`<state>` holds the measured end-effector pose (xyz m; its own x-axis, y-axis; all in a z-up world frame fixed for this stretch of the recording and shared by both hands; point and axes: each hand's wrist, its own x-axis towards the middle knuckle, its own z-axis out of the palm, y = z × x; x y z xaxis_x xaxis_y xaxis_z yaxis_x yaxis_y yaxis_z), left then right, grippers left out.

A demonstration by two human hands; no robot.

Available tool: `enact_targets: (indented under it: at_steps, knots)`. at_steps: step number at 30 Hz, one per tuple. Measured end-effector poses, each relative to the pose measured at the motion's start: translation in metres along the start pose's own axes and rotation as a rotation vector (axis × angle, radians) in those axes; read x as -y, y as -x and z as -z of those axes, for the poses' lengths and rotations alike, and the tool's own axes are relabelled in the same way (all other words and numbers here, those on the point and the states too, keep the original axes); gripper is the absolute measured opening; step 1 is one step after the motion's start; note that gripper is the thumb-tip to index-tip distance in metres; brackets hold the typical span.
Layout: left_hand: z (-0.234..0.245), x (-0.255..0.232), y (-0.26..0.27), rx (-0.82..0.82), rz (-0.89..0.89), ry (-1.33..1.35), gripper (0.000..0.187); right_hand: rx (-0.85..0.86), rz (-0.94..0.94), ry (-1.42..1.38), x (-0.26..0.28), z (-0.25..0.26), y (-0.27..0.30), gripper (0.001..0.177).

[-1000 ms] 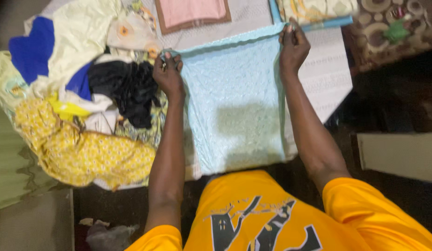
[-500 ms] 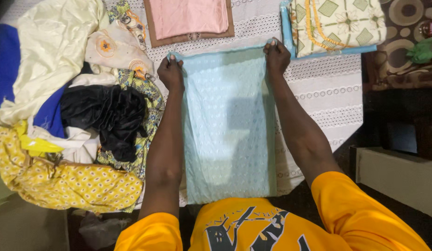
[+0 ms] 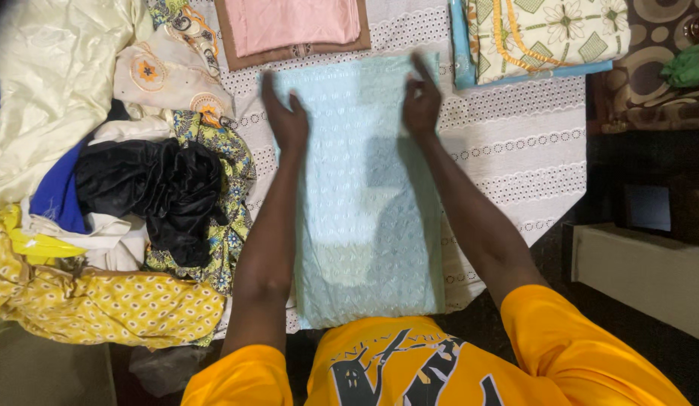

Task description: The person picks up a light blue garment from a pile of clothes, spreads it flat on a table covered with a white patterned cloth, and folds it into a small rectangle by folding the sides and then the ends.

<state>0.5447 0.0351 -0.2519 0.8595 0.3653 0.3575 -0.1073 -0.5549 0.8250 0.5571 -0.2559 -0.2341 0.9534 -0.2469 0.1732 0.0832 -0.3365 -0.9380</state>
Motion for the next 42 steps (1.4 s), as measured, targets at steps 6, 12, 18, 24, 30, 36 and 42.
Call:
enact_targets:
  at_steps: [6, 12, 18, 24, 30, 36, 42]
  knots:
    - [-0.005, -0.053, 0.057, 0.479, -0.275, -0.32, 0.046, 0.369, 0.482, 0.269, 0.035, -0.032, 0.055, 0.044]
    - [0.008, -0.061, 0.06, 0.618, -0.263, -0.482, 0.056, 0.48, 0.524, 0.547, 0.03, -0.015, 0.057, 0.054]
    - [0.035, -0.04, 0.033, 0.567, -0.164, -0.635, 0.065, 0.433, 0.361, 0.758, 0.009, 0.038, 0.018, 0.067]
    - [0.057, -0.03, 0.004, 0.561, 0.037, -0.706, 0.071, 0.334, 0.375, 0.795, -0.004, 0.068, 0.008, 0.068]
    - [0.068, -0.022, 0.005, 0.55, -0.006, -0.632, 0.068, 0.309, 0.426, 0.797, -0.006, 0.068, 0.01, 0.065]
    - [0.073, -0.016, 0.047, 0.329, 0.038, -0.369, 0.053, 0.272, 0.396, 0.754, -0.003, 0.066, 0.019, 0.064]
    - [0.117, -0.013, 0.101, 0.131, 0.311, -0.131, 0.031, 0.198, 0.191, 0.562, 0.006, 0.083, 0.099, 0.057]
